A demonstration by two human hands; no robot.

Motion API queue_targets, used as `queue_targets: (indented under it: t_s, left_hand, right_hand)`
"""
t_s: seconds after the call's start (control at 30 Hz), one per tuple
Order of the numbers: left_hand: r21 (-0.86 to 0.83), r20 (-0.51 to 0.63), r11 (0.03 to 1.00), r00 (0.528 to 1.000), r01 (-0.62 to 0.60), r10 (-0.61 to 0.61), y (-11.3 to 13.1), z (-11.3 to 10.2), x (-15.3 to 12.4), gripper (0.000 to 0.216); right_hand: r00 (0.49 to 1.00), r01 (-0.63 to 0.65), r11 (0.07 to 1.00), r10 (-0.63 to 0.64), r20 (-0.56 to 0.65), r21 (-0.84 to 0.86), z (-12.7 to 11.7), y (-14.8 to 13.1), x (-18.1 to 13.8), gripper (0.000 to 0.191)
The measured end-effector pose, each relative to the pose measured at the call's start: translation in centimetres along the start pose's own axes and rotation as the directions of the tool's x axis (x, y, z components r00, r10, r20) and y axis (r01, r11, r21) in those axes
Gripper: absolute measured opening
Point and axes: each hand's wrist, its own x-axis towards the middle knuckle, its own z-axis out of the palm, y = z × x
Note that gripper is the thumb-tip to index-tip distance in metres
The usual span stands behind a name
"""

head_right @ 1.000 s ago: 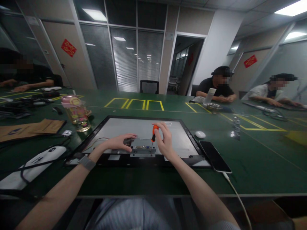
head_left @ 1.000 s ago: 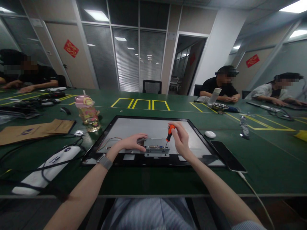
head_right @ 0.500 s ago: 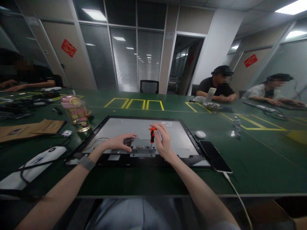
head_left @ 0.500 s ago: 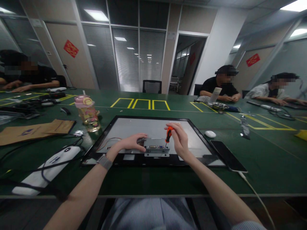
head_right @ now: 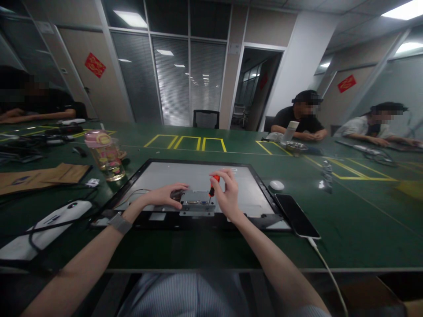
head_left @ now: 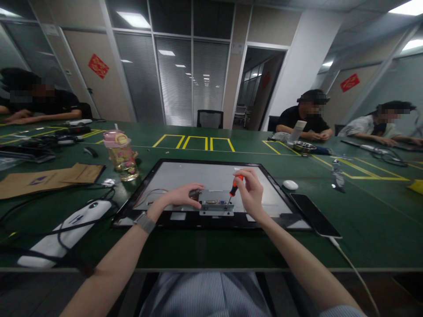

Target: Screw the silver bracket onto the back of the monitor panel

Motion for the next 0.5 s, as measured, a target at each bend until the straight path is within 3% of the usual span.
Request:
queue_targets:
  t_s: [0.1, 0.2, 0.4, 0.5]
  left_hand:
    - [-0.002, 0.003, 1.000, 1.000, 0.003, -0.003, -0.3, 0.1, 0.0, 0.078]
    - [-0.004, 0.003, 1.000, 1.000, -0.005, 0.005, -0.6, 0.1, 0.1, 0.078]
    - [-0.010, 0.002, 1.000, 1.000, -0.018, 0.019, -0.7, 0.1, 0.1, 0.077]
    - [-0.006, 0.003, 1.000, 1.000, -0.010, 0.010, -0.6, 0.1, 0.1, 0.077]
  right_hand:
    - [0.983, -0.154, 0.973, 0.134, 0.127, 0.170, -0.1, 0.2, 0.3, 0.022]
    - [0.968, -0.214, 0.920, 0.156, 0.195, 0.327, -0.3, 0.6, 0.8, 0.024]
    - [0.978, -0.137, 0.972, 0.102, 0.182, 0.189, -0.7, 0.3, 1.2, 0.010]
    - [0.964, -0.188, 0.961, 0.141, 0.227, 0.201, -0.5, 0.2, 1.1, 0.019]
